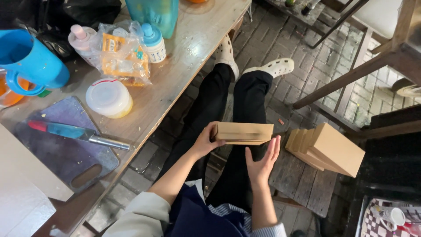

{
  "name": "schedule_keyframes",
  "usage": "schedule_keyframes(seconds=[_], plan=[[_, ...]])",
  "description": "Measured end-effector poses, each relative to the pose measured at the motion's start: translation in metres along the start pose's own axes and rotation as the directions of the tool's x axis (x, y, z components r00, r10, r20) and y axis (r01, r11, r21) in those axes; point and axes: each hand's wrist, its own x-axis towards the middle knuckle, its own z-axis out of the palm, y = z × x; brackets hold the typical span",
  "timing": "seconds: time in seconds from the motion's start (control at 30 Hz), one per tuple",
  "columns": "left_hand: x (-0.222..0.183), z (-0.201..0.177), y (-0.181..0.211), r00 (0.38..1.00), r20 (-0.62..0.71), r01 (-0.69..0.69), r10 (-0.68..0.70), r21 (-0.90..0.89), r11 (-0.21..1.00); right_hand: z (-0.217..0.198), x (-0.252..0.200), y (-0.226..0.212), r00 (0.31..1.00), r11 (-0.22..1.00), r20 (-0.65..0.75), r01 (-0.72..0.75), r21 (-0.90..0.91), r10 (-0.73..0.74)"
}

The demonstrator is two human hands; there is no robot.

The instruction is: The person folds several cardboard food boxes by hand and places them in a stack on a wooden chair.

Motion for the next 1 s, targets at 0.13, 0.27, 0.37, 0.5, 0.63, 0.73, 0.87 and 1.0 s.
schedule_keyframes(seconds=[0.13, 0.27, 0.37, 0.5, 0.63, 0.73, 0.87, 1.0], plan=[[-0.010, 0.004, -0.006, 0.990, 0.037, -0.140, 0.137, 0.099, 0.985, -0.031, 0.024, -0.026, 0.865, 0.860, 0.148, 0.497, -0.113, -0.480], [-0.015, 0.016, -0.010, 0.762, 0.045, -0.620, 0.646, 0.338, 0.708, -0.042, 0.044, -0.042, 0.715, 0.716, 0.392, 0.675, -0.174, -0.579], [-0.021, 0.018, -0.011, 0.708, 0.081, -0.670, 0.701, 0.390, 0.632, -0.036, 0.042, -0.023, 0.647, 0.675, 0.446, 0.728, -0.119, -0.619], [-0.019, 0.016, -0.016, 0.704, 0.089, -0.668, 0.704, 0.418, 0.616, -0.033, 0.044, -0.015, 0.621, 0.680, 0.469, 0.731, -0.058, -0.628], [-0.018, 0.013, -0.021, 0.701, 0.105, -0.662, 0.705, 0.465, 0.589, -0.026, 0.052, -0.004, 0.620, 0.641, 0.485, 0.753, -0.146, -0.617], [-0.018, 0.007, -0.031, 0.732, 0.078, -0.612, 0.677, 0.512, 0.603, -0.039, 0.067, 0.006, 0.644, 0.664, 0.409, 0.739, -0.114, -0.647], [-0.022, 0.000, -0.026, 0.817, 0.064, -0.518, 0.573, 0.516, 0.682, -0.080, 0.100, 0.061, 0.782, 0.646, 0.271, 0.618, -0.448, -0.561], [-0.030, -0.006, -0.013, 0.880, 0.171, -0.454, 0.443, 0.575, 0.680, -0.149, 0.133, 0.068, 0.874, 0.666, 0.053, 0.406, -0.626, -0.483]])
